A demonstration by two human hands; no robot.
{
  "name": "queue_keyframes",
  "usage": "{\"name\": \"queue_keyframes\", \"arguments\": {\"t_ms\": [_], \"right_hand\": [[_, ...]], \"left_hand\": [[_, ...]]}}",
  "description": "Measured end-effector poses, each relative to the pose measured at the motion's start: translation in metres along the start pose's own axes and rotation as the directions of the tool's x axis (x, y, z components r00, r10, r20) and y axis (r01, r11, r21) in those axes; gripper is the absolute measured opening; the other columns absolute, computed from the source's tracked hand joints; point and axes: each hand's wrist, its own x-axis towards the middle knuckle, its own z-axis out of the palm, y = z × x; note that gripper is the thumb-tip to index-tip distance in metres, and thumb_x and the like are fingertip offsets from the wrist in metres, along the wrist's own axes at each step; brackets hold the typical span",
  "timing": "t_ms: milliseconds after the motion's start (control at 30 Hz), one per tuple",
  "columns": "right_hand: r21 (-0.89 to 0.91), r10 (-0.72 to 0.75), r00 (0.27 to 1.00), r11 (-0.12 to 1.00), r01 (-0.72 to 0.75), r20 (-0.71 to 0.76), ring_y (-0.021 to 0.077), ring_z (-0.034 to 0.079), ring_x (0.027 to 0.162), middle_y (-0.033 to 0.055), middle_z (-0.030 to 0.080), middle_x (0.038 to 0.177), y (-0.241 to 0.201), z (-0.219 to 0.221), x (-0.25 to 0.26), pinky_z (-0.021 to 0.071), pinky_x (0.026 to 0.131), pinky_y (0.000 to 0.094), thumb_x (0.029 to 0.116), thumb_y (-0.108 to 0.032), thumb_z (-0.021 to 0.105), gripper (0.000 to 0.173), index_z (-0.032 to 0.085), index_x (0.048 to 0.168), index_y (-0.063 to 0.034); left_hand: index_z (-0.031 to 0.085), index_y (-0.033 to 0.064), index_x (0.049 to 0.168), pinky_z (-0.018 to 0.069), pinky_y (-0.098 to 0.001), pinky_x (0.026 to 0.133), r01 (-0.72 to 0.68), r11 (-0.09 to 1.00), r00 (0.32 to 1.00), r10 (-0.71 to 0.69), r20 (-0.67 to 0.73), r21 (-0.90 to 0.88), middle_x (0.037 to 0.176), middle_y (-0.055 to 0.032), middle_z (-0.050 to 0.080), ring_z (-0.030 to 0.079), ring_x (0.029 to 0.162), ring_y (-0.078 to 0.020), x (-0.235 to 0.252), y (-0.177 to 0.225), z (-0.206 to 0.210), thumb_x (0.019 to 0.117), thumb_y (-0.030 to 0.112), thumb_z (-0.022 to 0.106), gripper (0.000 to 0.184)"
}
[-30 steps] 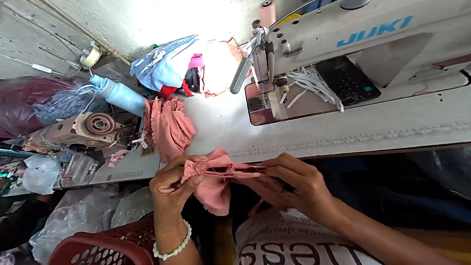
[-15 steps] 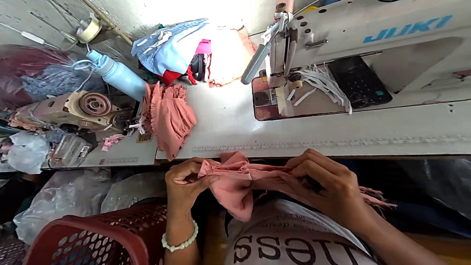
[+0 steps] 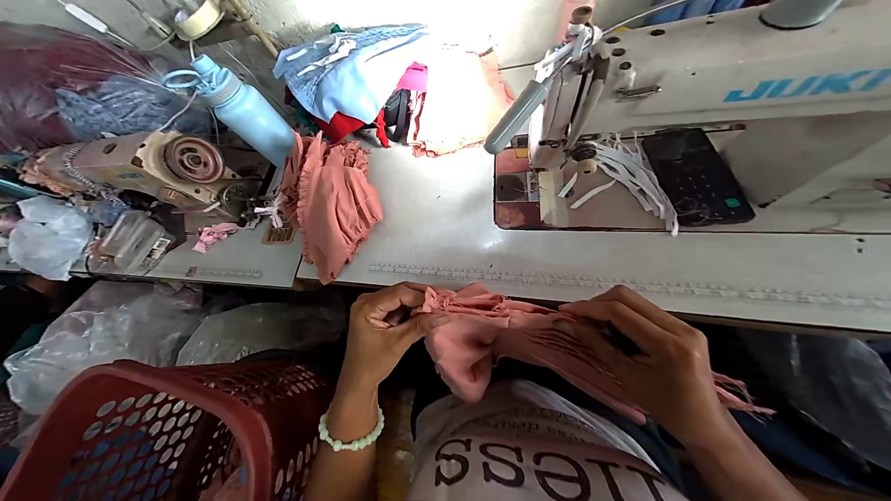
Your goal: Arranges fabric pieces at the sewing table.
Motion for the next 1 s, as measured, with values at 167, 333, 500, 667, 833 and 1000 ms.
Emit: {"name": "queue_keyframes", "arguments": {"t_ms": [167,333,500,667,833,1000], "right_hand": [[-0.081,-0.010,0.988,0.996,0.023,0.151,0.0115,0.062,0.079,0.0088,0.067,0.084,0.006,0.000,-0.004,0.0490,0.070,0.0176,0.0952,-0.019,0.065,0.016,0.075,0.099,-0.0067],[-0.076,0.026,0.933,0.997,0.002,0.360,0.0252,0.071,0.089,0.0147,0.073,0.102,0.025,0.023,-0.014,0.0588,0.073,0.0369,0.0903,-0.018,0.065,0.019,0.070,0.099,-0.0027],[-0.050,0.018,0.880,0.999,0.006,0.475,0.0261,0.067,0.066,0.0149,0.069,0.081,0.030,0.019,-0.007,0.0559,0.058,0.0444,0.0865,-0.012,0.063,0.021,0.068,0.100,0.0017],[0.026,-0.039,0.804,0.999,0.029,0.593,0.0253,0.064,0.086,0.0279,0.066,0.097,0.037,-0.027,0.031,0.0531,0.077,0.0331,0.0920,-0.003,0.058,0.021,0.067,0.103,0.0126],[0.034,-0.055,0.878,0.998,0.045,0.476,0.0030,0.060,0.074,0.0117,0.070,0.088,0.017,-0.026,0.025,0.0489,0.068,0.0138,0.0934,-0.019,0.066,0.021,0.070,0.101,0.0007],[0.115,-0.080,0.893,0.993,0.032,0.442,0.0075,0.065,0.081,0.0085,0.070,0.087,0.011,-0.015,-0.002,0.0524,0.076,0.0163,0.0915,-0.017,0.068,0.014,0.072,0.096,-0.0038]], "left_hand": [[0.057,0.0250,0.107,0.0596,-0.0169,0.072,0.106,0.993,0.993,-0.103,-0.054,0.054,0.094,0.0161,0.075,0.071,0.080,0.0035,0.003,0.010,0.006,0.0865,0.018,0.080,0.032],[0.055,0.0136,0.108,0.0595,-0.0182,0.074,-0.024,0.998,1.000,0.024,-0.014,0.060,0.093,0.0068,0.070,0.068,0.082,-0.0004,-0.006,0.032,-0.001,0.0883,0.006,0.077,0.030],[0.054,0.0081,0.094,0.0575,-0.0179,0.076,-0.087,0.978,0.983,0.116,-0.146,0.192,0.091,0.0006,0.067,0.067,0.087,-0.0015,-0.032,0.047,-0.005,0.0934,0.010,0.073,0.019],[0.061,-0.0056,0.090,0.0536,-0.0166,0.083,-0.143,0.965,0.978,0.172,-0.116,0.221,0.092,-0.0097,0.068,0.065,0.093,-0.0026,-0.050,0.057,-0.003,0.1004,0.005,0.061,0.015],[0.069,0.0034,0.099,0.0606,-0.0247,0.085,-0.073,0.949,0.963,0.146,-0.224,0.306,0.102,-0.0017,0.073,0.070,0.097,-0.0074,-0.046,0.051,-0.015,0.0981,0.010,0.066,0.007],[0.070,0.0221,0.108,0.0608,-0.0280,0.088,-0.072,0.955,0.968,0.136,-0.209,0.288,0.105,0.0098,0.073,0.071,0.098,-0.0077,-0.026,0.039,-0.023,0.0964,0.021,0.070,0.012]]}}
